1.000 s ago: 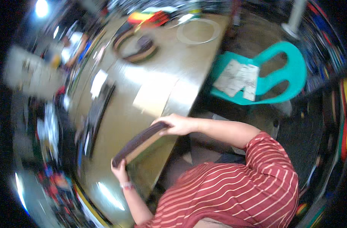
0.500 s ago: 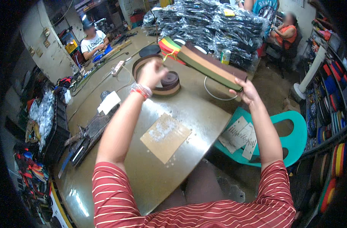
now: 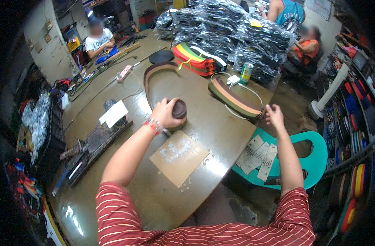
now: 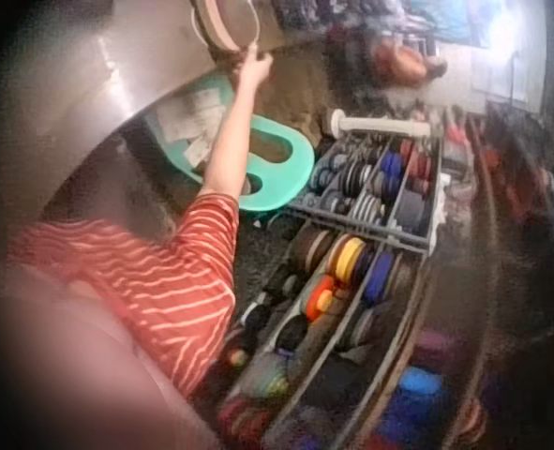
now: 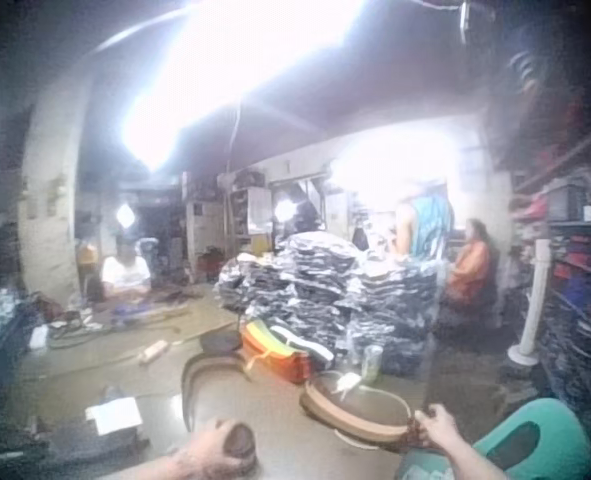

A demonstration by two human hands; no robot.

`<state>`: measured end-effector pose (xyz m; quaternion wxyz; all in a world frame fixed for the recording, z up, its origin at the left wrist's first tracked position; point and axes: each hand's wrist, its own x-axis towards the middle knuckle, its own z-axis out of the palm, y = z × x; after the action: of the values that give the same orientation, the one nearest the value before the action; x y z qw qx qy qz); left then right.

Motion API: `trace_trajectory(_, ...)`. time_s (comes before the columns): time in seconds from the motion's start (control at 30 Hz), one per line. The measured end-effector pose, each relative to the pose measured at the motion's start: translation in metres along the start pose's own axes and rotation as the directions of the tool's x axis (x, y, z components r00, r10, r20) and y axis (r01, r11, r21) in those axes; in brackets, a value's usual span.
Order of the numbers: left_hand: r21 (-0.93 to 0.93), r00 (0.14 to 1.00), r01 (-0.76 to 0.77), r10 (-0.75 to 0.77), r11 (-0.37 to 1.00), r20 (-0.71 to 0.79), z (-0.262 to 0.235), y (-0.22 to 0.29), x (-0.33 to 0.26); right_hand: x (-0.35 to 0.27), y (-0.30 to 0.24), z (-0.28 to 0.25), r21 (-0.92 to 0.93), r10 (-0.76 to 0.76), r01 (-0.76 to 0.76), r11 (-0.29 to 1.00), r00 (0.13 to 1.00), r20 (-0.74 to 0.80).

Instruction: The person retrieves a roll of striped fabric from under the table, unrolls it on the workbench, and uses a ruler and pen to measure and mark sections of the fabric. The person then folds the fabric and continues marking it.

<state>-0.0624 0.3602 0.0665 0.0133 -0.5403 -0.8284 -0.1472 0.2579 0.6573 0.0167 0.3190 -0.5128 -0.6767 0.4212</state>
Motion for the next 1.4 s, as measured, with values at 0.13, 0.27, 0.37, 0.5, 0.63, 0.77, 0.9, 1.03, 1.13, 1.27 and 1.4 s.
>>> trace_trajectory(0.13, -0.104, 0.976, -0.199, 0.207, 0.974, 0.072, -0.043, -0.009, -0.135, -0.039, -0.024, 0.011, -0.040, -0.321, 0.322, 0.946, 0.947, 0.021)
trace_trajectory(0.27, -0.029, 0.960, -0.093, 0.098, 0.995, 0.263, -0.077, 0.014, -0.269, -0.099, -0.057, 0.064, -0.063, -0.554, 0.614, 0.787, 0.748, 0.366)
trace_trajectory(0.37, 0.012, 0.941, 0.022, -0.025, 1.000, 0.339, -0.094, 0.022, -0.337, -0.151, -0.073, 0.120, 0.065, -0.595, 0.688, 0.722, 0.570, 0.567)
trace_trajectory(0.5, 0.100, 0.913, 0.140, -0.167, 0.985, 0.372, -0.110, 0.011, -0.387, -0.193, -0.088, 0.192, -0.078, -0.730, 0.848, 0.523, 0.494, 0.473)
trace_trajectory(0.63, 0.172, 0.949, 0.128, -0.171, 0.977, 0.267, -0.119, 0.009, -0.395, -0.205, -0.113, 0.229, -0.162, -0.691, 0.823, 0.544, 0.550, 0.470)
trace_trajectory(0.77, -0.243, 0.974, 0.228, -0.221, 0.943, 0.054, -0.114, 0.034, -0.373, -0.258, -0.130, 0.197, -0.104, -0.711, 0.858, 0.502, 0.478, 0.515)
trace_trajectory(0.9, -0.617, 0.969, 0.246, -0.173, 0.747, 0.177, -0.089, 0.055, -0.339, -0.360, -0.117, 0.131, 0.098, -0.473, 0.805, 0.585, 0.240, 0.848)
trace_trajectory(1.03, -0.388, 0.915, 0.279, -0.122, 0.878, 0.384, -0.063, 0.059, -0.334, -0.416, -0.106, 0.102, 0.312, -0.194, 0.284, 0.907, -0.376, 0.906)
trace_trajectory(1.13, -0.235, 0.915, 0.213, -0.109, 0.948, 0.389, -0.064, 0.066, -0.372, -0.423, -0.101, 0.097, 0.400, -0.238, 0.297, 0.867, -0.459, 0.856)
trace_trajectory(1.27, -0.218, 0.824, 0.456, -0.317, 0.863, 0.470, -0.102, 0.068, -0.446, -0.407, -0.087, 0.089, 0.457, -0.308, 0.303, 0.837, -0.430, 0.849)
trace_trajectory(1.4, 0.044, 0.630, 0.700, -0.646, 0.713, 0.431, -0.132, 0.033, -0.514, -0.384, -0.065, 0.079, 0.367, -0.332, 0.097, 0.925, -0.262, 0.906)
